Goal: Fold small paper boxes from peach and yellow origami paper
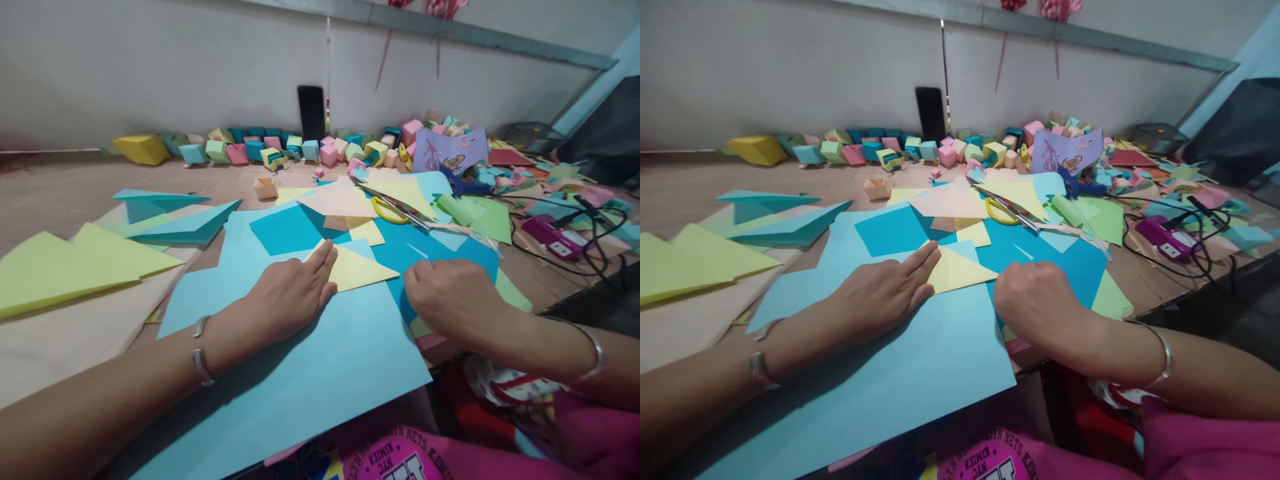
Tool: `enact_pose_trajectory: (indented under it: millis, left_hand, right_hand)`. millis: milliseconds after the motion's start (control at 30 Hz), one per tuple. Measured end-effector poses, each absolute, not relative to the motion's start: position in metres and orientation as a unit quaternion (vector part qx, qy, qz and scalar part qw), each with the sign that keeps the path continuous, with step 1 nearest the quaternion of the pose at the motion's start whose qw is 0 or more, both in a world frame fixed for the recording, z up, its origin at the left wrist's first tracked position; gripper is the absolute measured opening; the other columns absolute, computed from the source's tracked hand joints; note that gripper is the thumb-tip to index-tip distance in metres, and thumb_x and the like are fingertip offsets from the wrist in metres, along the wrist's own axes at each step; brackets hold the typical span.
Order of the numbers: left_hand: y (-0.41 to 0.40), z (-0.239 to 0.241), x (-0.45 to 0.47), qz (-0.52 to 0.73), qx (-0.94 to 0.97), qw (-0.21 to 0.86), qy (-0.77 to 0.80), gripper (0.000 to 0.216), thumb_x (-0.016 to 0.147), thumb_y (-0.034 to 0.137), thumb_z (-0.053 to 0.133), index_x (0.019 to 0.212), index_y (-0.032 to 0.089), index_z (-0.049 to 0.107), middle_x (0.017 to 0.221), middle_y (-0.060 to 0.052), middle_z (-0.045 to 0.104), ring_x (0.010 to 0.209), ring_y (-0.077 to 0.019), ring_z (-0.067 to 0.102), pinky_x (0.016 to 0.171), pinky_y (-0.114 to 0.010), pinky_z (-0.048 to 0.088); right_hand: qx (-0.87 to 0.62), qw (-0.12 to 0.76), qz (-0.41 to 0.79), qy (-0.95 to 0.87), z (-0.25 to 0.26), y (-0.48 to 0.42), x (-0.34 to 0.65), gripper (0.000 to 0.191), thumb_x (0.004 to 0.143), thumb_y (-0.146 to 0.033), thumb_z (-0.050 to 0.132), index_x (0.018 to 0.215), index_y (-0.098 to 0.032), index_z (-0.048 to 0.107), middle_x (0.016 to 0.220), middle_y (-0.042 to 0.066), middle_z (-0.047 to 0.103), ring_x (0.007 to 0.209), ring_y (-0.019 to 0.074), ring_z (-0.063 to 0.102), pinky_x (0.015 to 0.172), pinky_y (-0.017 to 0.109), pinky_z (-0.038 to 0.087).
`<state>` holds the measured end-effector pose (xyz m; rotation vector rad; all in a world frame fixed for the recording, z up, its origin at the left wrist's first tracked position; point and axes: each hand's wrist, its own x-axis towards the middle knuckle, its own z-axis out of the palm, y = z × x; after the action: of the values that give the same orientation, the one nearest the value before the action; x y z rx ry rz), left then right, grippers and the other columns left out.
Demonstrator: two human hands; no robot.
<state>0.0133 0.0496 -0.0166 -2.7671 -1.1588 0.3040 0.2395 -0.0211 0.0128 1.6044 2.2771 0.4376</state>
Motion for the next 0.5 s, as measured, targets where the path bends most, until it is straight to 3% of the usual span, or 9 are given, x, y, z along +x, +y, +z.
enact_pose_trajectory:
  millis: [100, 233, 400, 500]
  left_hand:
    - [0.053, -0.017, 0.01, 0.076, -0.919, 0.034, -0.386, 0.059, 0.1, 0.041, 0.023, 0.153, 0.014, 0.025, 0.161, -0.01, 0.015, 0.1, -0.0307, 0.066, 0.077, -0.04, 0.048]
    - [0.059, -0.012, 0.002, 0.089, -0.927, -0.026, -0.364, 0.059, 0.097, 0.033, 0.028, 0.154, 0.017, 0.023, 0.162, -0.007, 0.011, 0.116, -0.0321, 0.06, 0.088, -0.041, 0.046]
    - [0.059, -0.005, 0.002, 0.102, -0.922, -0.035, -0.371, 0.059, 0.096, 0.03, 0.026, 0.154, 0.019, 0.021, 0.162, -0.005, 0.009, 0.109, -0.0325, 0.064, 0.081, -0.042, 0.048]
    - [0.057, -0.004, 0.004, 0.108, -0.921, -0.04, -0.372, 0.059, 0.096, 0.032, 0.025, 0.154, 0.02, 0.022, 0.162, -0.004, 0.008, 0.109, -0.0323, 0.063, 0.082, -0.041, 0.048]
  right_hand:
    - [0.462, 0.076, 0.184, 0.864, 0.005, -0.015, 0.22, 0.031, 0.09, -0.004, 0.035, 0.098, -0.013, 0.063, 0.067, 0.008, 0.059, 0.056, 0.0172, 0.051, 0.051, 0.032, 0.013]
    - [0.349, 0.042, 0.158, 0.923, -0.011, -0.008, 0.201, 0.037, 0.097, -0.008, 0.027, 0.121, -0.014, 0.055, 0.071, 0.006, 0.059, 0.06, 0.0164, 0.051, 0.054, 0.034, 0.014]
    - [0.371, 0.126, 0.104, 0.914, -0.003, -0.009, 0.206, 0.041, 0.097, -0.006, 0.028, 0.13, -0.011, 0.051, 0.075, 0.008, 0.064, 0.063, 0.0185, 0.057, 0.053, 0.033, 0.019]
    - [0.404, 0.206, 0.061, 0.889, 0.007, -0.014, 0.218, 0.043, 0.09, -0.006, 0.04, 0.132, -0.007, 0.051, 0.082, 0.013, 0.068, 0.063, 0.0195, 0.061, 0.05, 0.032, 0.021]
